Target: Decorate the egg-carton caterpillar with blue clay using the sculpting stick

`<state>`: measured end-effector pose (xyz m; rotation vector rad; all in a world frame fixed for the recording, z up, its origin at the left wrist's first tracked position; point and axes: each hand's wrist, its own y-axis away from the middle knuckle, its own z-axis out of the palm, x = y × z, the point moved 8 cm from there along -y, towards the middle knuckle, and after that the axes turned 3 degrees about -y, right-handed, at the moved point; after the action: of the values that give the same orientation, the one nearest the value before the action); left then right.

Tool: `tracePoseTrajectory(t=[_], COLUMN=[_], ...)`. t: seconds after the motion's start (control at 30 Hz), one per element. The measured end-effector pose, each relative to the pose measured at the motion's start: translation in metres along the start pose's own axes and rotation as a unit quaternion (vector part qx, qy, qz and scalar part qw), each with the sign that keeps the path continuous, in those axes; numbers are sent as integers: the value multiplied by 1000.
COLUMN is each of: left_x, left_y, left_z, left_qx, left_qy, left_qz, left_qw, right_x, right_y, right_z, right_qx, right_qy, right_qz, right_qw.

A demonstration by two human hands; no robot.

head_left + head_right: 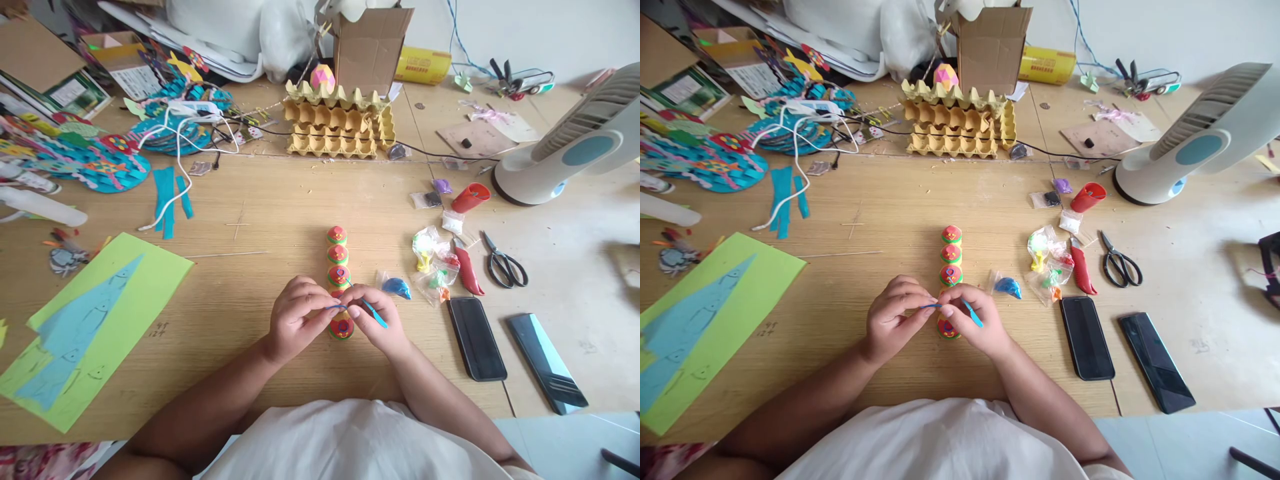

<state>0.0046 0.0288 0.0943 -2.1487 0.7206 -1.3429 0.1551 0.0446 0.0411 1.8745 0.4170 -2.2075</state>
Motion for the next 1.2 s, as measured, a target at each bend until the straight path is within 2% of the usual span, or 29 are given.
tracePoseTrajectory(t=[0.17, 0.7, 1.2], left_x=[-2, -4, -4], left_y=[2, 3, 4], left_z=[0, 0, -1], left_qx=[4, 1, 10], left_qy=[-6, -3, -3], left_qz=[-3, -17, -13], left_qw=[1000, 1000, 1000], right_x=[4, -6, -10], right_y=[2, 0, -1], right_z=[3, 0, 0], right_qx=[2, 20, 22], right_qy=[-5, 7, -2], right_qz=[21, -37, -46], right_qw=[1000, 999, 999])
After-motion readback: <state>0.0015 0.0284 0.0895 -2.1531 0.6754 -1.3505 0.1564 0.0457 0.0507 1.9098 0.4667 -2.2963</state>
